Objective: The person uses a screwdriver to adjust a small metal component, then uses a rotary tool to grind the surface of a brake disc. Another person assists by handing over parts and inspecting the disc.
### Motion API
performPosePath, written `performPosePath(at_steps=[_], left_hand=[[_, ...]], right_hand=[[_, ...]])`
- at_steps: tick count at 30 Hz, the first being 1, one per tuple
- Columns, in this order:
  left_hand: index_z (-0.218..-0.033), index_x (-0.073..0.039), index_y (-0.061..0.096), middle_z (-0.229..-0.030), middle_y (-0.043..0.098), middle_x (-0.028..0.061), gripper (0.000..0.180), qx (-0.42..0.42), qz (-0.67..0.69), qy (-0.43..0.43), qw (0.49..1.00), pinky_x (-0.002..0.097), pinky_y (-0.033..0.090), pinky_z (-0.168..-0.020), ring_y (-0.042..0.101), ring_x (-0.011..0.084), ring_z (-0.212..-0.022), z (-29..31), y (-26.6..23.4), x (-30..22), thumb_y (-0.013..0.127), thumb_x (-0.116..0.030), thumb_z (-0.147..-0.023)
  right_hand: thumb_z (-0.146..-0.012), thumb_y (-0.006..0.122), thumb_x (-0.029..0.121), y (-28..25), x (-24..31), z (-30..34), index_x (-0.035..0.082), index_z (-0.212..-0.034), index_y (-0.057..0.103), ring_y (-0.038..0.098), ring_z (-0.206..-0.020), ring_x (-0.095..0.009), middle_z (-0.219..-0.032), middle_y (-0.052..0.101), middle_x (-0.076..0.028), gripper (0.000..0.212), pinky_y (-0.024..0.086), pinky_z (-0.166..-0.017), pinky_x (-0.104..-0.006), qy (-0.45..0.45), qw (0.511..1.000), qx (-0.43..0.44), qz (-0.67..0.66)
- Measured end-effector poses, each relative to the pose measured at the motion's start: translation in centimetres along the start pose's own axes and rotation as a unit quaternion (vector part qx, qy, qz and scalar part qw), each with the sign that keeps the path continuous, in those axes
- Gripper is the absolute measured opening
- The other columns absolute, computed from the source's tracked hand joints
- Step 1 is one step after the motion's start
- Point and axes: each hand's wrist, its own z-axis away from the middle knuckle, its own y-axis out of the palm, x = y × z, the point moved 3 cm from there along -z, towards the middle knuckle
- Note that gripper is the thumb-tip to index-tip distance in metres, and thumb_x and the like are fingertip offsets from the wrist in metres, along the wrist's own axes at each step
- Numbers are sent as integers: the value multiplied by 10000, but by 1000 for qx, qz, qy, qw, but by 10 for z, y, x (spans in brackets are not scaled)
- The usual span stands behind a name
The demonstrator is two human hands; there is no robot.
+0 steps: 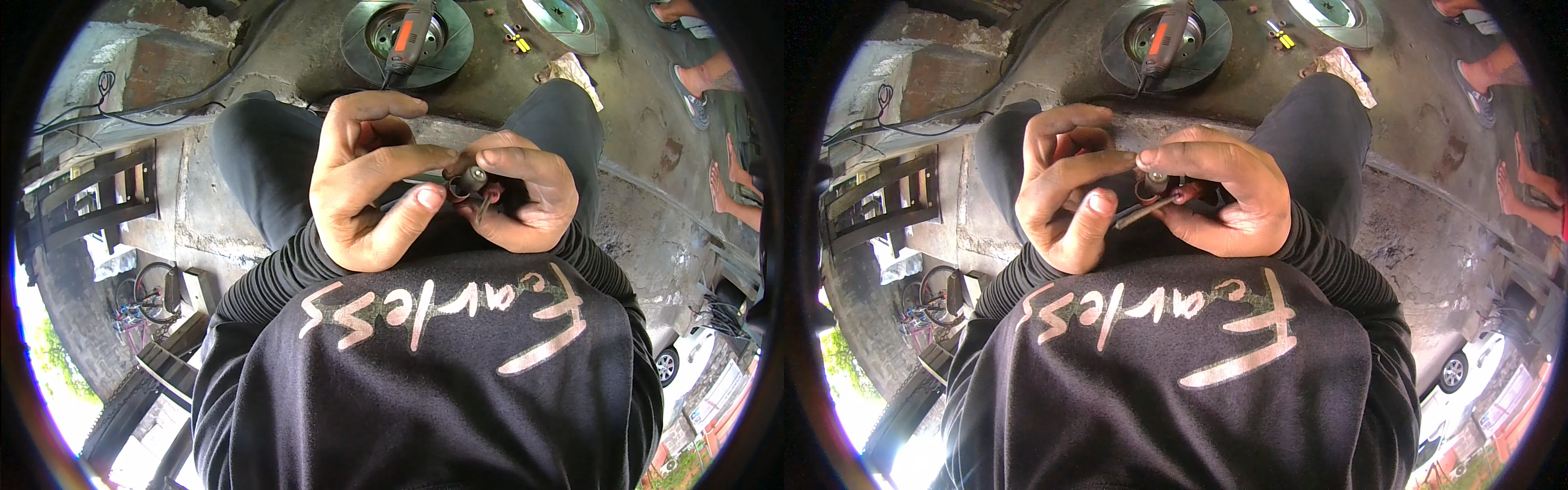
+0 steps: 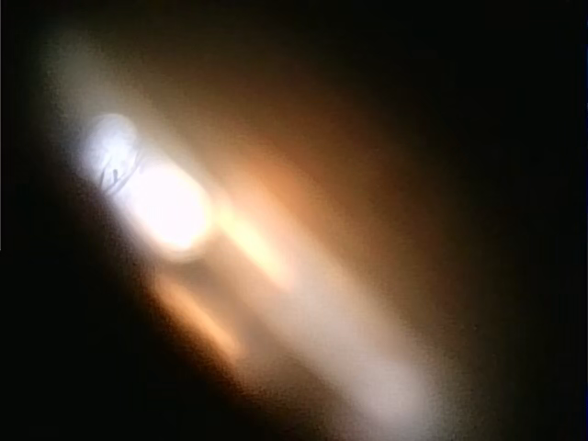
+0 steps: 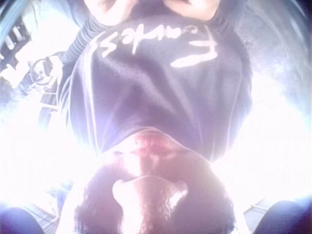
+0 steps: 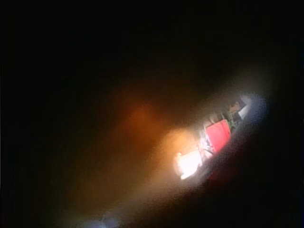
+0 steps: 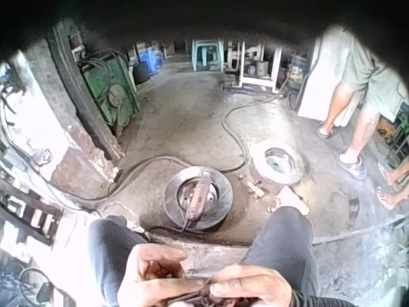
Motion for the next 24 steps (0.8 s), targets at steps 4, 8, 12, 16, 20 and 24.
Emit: performPosePath(at_steps=[4, 8, 12, 16, 20, 24], left_hand=[[-974, 58, 640, -1066, 549, 181, 225, -35, 68, -46, 996, 272, 456, -769, 571, 200, -870, 3, 3, 6, 657, -99, -813], [-1108, 41, 554, -1030, 598, 85, 230, -35, 305, -231, 923, 239, 457, -790, 552, 104, -874, 14, 18, 11, 574, -20, -887], [-1126, 12, 554, -1015, 610, 54, 229, 42, 396, -360, 844, 226, 472, -793, 565, 85, -906, 21, 26, 19, 585, -9, -900], [-1106, 13, 577, -923, 633, 37, 212, 21, 337, -353, 872, 211, 484, -695, 574, 70, -781, 15, 32, 16, 611, -73, -915], [-1052, 20, 610, -851, 641, 42, 188, 14, 294, -366, 883, 209, 487, -667, 586, 74, -741, 12, 35, 21, 634, -99, -909], [-1058, 36, 589, -903, 648, 113, 181, 31, 399, -414, 818, 286, 531, -679, 634, 168, -747, 18, 35, 27, 588, -91, -928]], right_hand=[[-712, 689, -115, 0, 1, -2, 5, -1172, 582, 630, -798, -150, -1019, 636, -126, 487, 508, -603, -225, -5, 1000, 7, 13], [-738, 682, -112, -2, 4, -4, -11, -1141, 600, 633, -809, -149, -1019, 627, -139, 423, 510, -611, -226, -7, 999, 8, 51], [-753, 679, -110, -4, 3, 0, -20, -1135, 606, 630, -817, -136, -1013, 621, -140, 400, 491, -642, -209, 29, 997, -46, 57], [-780, 655, -107, -4, -3, 2, -21, -1165, 601, 607, -833, -121, -995, 622, -116, 398, 470, -709, -214, 60, 993, -87, 49], [-803, 643, -91, -6, -7, 3, -23, -1181, 596, 602, -863, -123, -982, 628, -103, 387, 473, -749, -229, 95, 990, -96, 44], [-825, 625, -82, -2, -13, 4, -25, -1191, 591, 601, -874, -124, -990, 636, -95, 372, 475, -764, -233, 113, 988, -109, -12]])
